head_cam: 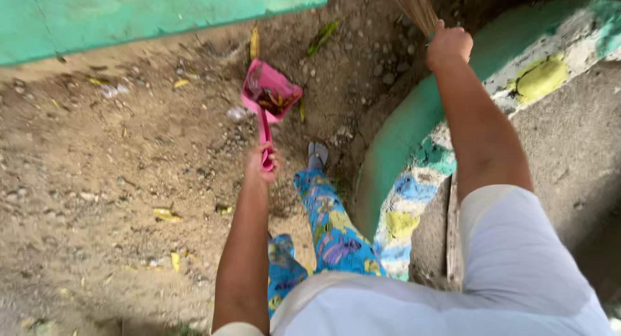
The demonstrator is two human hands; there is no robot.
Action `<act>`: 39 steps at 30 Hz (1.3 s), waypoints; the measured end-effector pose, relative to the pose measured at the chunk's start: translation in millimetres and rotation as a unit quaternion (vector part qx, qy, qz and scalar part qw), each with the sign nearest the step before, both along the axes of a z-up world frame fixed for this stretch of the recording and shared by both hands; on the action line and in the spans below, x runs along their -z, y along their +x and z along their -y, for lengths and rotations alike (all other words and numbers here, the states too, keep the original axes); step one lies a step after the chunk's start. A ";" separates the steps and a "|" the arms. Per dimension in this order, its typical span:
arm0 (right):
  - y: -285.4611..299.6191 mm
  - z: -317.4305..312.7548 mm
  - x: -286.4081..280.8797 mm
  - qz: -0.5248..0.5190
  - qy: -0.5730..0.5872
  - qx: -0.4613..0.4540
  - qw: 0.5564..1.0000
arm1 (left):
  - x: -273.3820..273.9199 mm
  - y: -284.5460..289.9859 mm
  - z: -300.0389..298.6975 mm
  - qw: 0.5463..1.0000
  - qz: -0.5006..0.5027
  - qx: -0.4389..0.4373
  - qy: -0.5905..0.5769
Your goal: The person sweeps leaves and small debris into a pink dustpan using a stick broom on the dirt ground of a backyard. They move through an area containing tire-planters and sweep along a white picket fence.
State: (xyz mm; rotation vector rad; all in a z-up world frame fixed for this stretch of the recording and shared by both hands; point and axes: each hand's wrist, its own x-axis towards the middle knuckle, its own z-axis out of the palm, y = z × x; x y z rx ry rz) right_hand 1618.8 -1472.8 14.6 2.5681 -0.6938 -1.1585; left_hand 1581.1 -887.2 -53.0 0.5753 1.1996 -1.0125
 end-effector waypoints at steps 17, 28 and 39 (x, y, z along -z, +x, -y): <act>-96.7 -219.4 -4.1 -0.130 0.205 0.077 0.967 | -0.9 7.8 20.0 0.997 0.016 0.009 0.072; -166.1 -211.6 -56.1 0.037 0.112 0.170 0.978 | -8.3 -10.0 -47.3 0.999 0.023 -0.027 -0.012; -220.1 -352.4 -66.3 0.139 0.175 0.171 0.960 | -37.4 -50.2 -229.8 0.989 0.039 -0.049 -0.131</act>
